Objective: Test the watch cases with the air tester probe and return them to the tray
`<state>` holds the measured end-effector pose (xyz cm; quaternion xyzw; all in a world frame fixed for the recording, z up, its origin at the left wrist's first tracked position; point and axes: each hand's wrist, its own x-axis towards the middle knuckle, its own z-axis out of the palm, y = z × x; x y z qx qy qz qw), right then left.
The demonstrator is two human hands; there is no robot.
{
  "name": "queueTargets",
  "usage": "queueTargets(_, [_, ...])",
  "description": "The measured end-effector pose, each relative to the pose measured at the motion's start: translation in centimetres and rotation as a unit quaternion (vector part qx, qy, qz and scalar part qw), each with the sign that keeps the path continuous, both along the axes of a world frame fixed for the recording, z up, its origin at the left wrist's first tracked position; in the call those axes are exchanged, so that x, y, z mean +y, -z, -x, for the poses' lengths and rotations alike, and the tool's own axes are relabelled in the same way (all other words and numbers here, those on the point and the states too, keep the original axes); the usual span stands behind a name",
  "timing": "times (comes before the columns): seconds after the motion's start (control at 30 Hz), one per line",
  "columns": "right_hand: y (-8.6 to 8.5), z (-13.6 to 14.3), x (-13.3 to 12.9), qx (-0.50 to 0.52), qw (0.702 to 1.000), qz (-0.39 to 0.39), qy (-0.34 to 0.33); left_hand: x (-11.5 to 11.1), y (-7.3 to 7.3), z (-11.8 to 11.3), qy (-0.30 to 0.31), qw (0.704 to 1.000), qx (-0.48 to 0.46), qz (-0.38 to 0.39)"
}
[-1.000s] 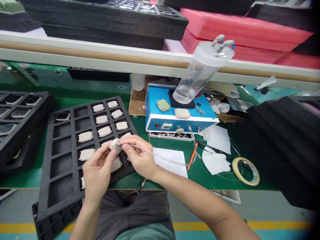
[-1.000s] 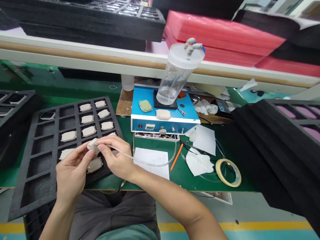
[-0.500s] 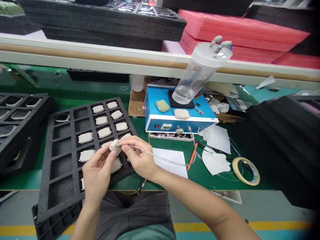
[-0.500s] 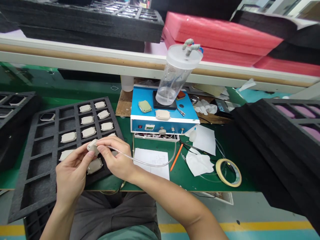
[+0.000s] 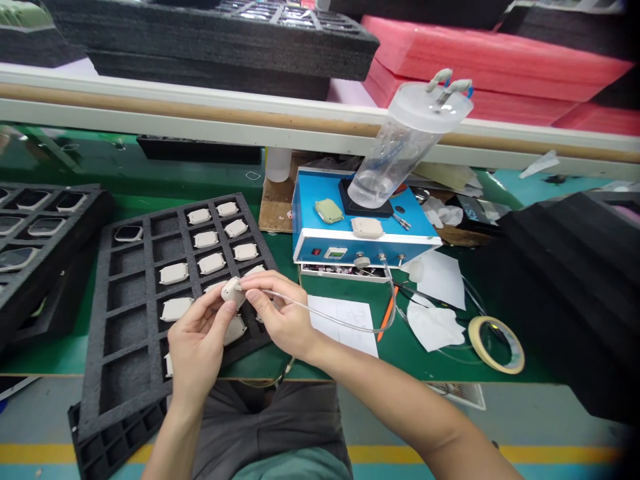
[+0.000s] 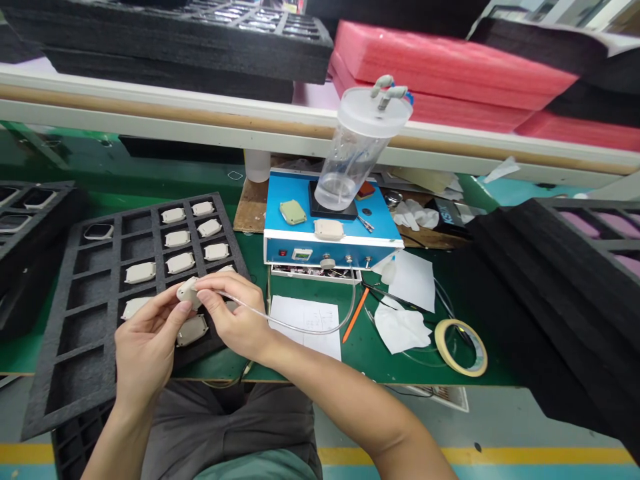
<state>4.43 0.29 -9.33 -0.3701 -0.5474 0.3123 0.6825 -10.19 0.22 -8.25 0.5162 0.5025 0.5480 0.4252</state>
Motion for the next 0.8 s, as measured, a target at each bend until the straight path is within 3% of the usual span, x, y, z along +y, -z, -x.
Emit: queueTargets(0.8, [0.1, 0.02, -0.02, 0.002, 1.0, 0.0, -0.005, 0.02, -0.12, -0.01, -0.002, 1.0, 0.001, 0.005])
